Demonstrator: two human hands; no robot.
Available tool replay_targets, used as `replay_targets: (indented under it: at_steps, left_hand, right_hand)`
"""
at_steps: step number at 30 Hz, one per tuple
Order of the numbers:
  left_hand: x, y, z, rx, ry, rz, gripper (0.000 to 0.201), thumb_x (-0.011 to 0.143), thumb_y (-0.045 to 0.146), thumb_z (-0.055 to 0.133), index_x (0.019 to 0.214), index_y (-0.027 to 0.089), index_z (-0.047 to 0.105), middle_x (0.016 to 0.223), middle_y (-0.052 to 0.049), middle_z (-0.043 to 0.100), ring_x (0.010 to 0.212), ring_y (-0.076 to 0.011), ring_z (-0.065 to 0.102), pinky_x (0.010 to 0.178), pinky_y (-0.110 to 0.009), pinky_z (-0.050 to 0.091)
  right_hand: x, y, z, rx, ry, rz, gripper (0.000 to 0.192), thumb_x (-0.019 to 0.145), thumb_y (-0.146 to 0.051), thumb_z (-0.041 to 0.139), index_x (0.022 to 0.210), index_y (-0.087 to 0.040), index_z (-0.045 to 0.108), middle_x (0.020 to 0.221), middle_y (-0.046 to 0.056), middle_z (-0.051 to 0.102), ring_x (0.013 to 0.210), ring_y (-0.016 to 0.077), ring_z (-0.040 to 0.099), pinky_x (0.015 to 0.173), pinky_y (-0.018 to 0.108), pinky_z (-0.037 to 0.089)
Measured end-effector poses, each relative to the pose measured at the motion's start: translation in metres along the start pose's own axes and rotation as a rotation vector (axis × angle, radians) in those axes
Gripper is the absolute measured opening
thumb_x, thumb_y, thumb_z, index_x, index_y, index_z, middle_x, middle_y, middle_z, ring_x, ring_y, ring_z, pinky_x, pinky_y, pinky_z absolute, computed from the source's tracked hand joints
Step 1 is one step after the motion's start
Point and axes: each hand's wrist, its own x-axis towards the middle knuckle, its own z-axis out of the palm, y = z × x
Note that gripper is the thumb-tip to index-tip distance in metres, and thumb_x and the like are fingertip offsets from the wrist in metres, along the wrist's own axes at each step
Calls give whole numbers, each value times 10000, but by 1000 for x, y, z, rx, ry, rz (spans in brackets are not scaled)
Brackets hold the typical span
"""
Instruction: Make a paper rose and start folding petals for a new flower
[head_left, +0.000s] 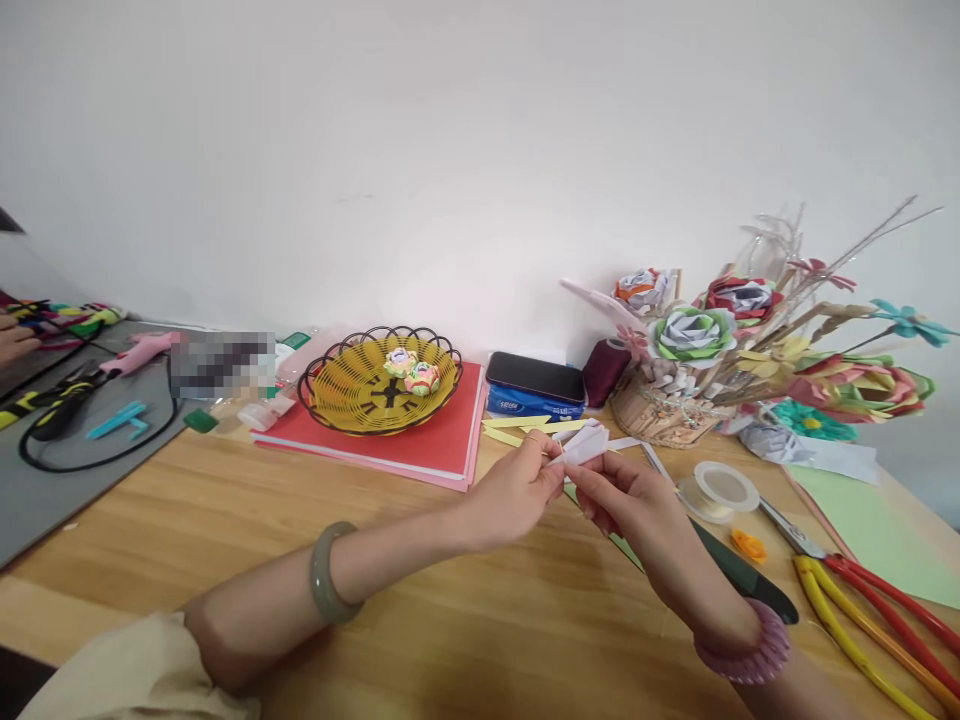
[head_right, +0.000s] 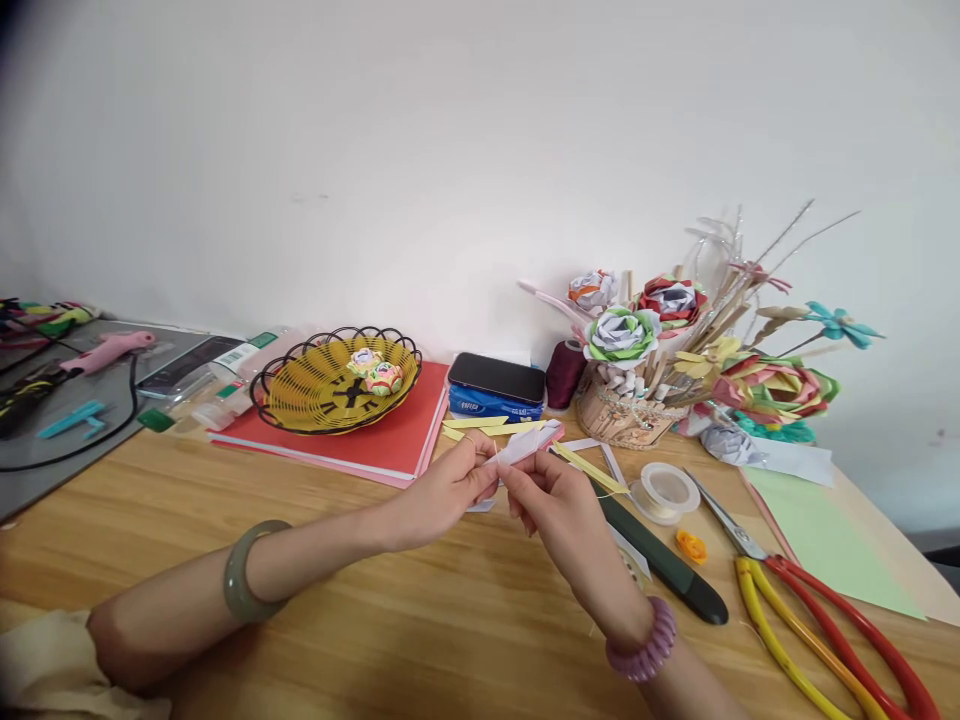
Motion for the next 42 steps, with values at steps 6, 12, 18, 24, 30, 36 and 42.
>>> replay_targets:
  at_steps: [6, 12, 18, 24, 30, 36, 42]
  left_hand:
    - [3, 6, -1, -220, -57, -32, 62, 857, 231, 348, 815, 186, 348, 585, 59, 383, 527, -79, 319, 504, -218, 248]
    - [4, 10, -1, -314, -66, -45, 168, 862, 306, 347, 745, 188, 329, 519, 80, 355, 462, -60, 277, 470, -219, 207]
    - [5, 8, 1, -308, 1, -4, 188, 867, 304, 331, 717, 192, 314, 491, 89, 345, 433, -57, 266, 454, -222, 209]
    - [3, 13, -2, -285, 9, 11, 215, 869, 317, 349, 699, 187, 322, 491, 93, 343, 434, -50, 273, 461, -216, 214]
    - [4, 13, -3, -243, -1, 37, 212, 875, 311, 345, 707, 183, 328, 521, 81, 359, 453, -53, 294, 468, -216, 218]
    - [2, 11, -2, -191, -47, 40, 268, 881, 426, 323, 760, 188, 336, 576, 70, 359, 507, -73, 303, 509, -227, 253]
    - [-1, 16, -1, -154, -106, -8, 357, 851, 525, 327, 761, 180, 350, 628, 54, 361, 555, -79, 309, 542, -232, 270]
  right_hand:
    - [2, 2, -2, 20, -26, -2, 324, 741, -462, 549, 593, -185, 467, 489, -56, 424, 435, 72, 348, 411, 215, 255]
    - [5, 10, -1, 0, -21, 5, 340, 734, -494, 543, 611, -184, 480, 478, -55, 426, 426, 77, 339, 414, 220, 263]
    - [3, 10, 1, -25, -16, -20, 334, 739, -502, 544, 657, -182, 500, 484, -61, 409, 435, 79, 334, 422, 222, 266]
    - [-3, 9, -5, -51, -121, -118, 270, 802, -441, 492, 800, -178, 552, 567, -41, 451, 492, 97, 393, 459, 227, 316]
    - [-6, 16, -12, -73, -150, -73, 281, 809, -458, 498, 828, -181, 537, 601, -27, 491, 504, 96, 397, 464, 223, 323]
    - [-5, 16, -12, -49, -103, -67, 301, 804, -456, 503, 692, -180, 542, 553, -26, 490, 491, 92, 402, 450, 218, 311]
    - [-11, 11, -8, -56, -20, -61, 329, 788, -488, 510, 678, -180, 554, 537, -26, 499, 454, 84, 368, 431, 219, 293]
